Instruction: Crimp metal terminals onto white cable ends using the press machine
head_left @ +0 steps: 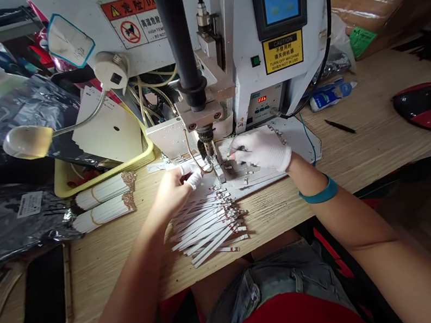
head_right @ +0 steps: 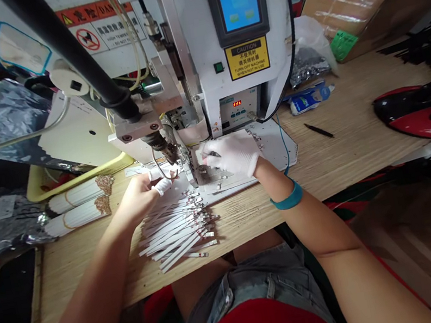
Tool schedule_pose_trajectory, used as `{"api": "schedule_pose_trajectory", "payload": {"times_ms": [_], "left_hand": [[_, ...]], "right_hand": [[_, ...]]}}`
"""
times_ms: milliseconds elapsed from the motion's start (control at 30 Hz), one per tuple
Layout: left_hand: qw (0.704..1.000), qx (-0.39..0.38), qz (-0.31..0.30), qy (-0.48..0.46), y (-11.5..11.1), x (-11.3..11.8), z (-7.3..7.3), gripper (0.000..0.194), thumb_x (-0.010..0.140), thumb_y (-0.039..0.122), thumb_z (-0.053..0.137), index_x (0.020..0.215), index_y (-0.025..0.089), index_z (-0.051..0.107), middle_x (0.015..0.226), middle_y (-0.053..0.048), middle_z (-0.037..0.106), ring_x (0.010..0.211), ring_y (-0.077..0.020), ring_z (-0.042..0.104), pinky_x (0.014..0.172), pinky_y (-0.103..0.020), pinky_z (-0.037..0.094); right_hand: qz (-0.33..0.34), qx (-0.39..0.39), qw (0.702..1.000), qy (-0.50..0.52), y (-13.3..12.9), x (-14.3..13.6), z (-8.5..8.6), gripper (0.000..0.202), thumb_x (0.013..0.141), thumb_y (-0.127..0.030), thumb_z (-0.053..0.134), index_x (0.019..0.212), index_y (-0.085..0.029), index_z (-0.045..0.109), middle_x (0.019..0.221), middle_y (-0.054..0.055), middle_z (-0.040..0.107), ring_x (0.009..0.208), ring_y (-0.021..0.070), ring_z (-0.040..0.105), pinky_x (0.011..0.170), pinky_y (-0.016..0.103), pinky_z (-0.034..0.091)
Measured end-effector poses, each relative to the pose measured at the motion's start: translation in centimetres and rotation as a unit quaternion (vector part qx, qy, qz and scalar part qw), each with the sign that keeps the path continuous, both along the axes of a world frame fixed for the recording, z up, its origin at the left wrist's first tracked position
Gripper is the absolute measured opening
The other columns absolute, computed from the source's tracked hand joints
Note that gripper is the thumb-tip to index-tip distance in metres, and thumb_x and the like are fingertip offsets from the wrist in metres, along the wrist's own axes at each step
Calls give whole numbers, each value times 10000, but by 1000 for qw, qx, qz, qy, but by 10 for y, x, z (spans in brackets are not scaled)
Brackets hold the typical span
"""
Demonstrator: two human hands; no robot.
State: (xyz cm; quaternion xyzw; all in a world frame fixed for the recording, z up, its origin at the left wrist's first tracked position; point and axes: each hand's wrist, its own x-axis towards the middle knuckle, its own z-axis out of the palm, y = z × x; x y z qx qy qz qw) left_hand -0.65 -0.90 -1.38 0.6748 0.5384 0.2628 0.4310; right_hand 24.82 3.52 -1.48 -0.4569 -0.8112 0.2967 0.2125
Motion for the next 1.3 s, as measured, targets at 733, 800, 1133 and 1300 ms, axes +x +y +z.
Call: {"api": "schedule_pose_trajectory", "payload": {"times_ms": [733,800,1133,1300], "left_hand": [[1000,-15,-3,14,-2,8,6,181,769,319,571,674,166,553,640,8,552,620,-132,500,637,-249,415],[1000,-18,-2,9,-2,8,5,176,763,309,569,661,167,545,625,10,543,615,-132,502,624,-246,409],[999,-27,15,9,-1,15,7,135,703,249,538,598,167,518,580,12,518,619,-134,500,583,-238,381],[999,-34,26,-11,0,17,7,88,652,213,514,581,168,487,559,27,479,601,-121,465,569,-237,346]], "right_hand": [[-69,-259,899,346,-13,-37,-7,133,730,-175,688,845,-127,640,627,3,634,453,73,543,372,177,456],[-72,-260,904,333,-14,-39,-5,111,741,-173,674,837,-133,637,593,-13,600,446,68,514,348,165,412],[-76,-253,915,305,-18,-42,3,63,749,-167,653,801,-150,623,511,-49,511,408,55,419,329,168,308],[-76,-276,901,325,-18,-43,1,75,738,-159,646,789,-161,590,580,-37,529,422,50,426,322,163,296]]}}
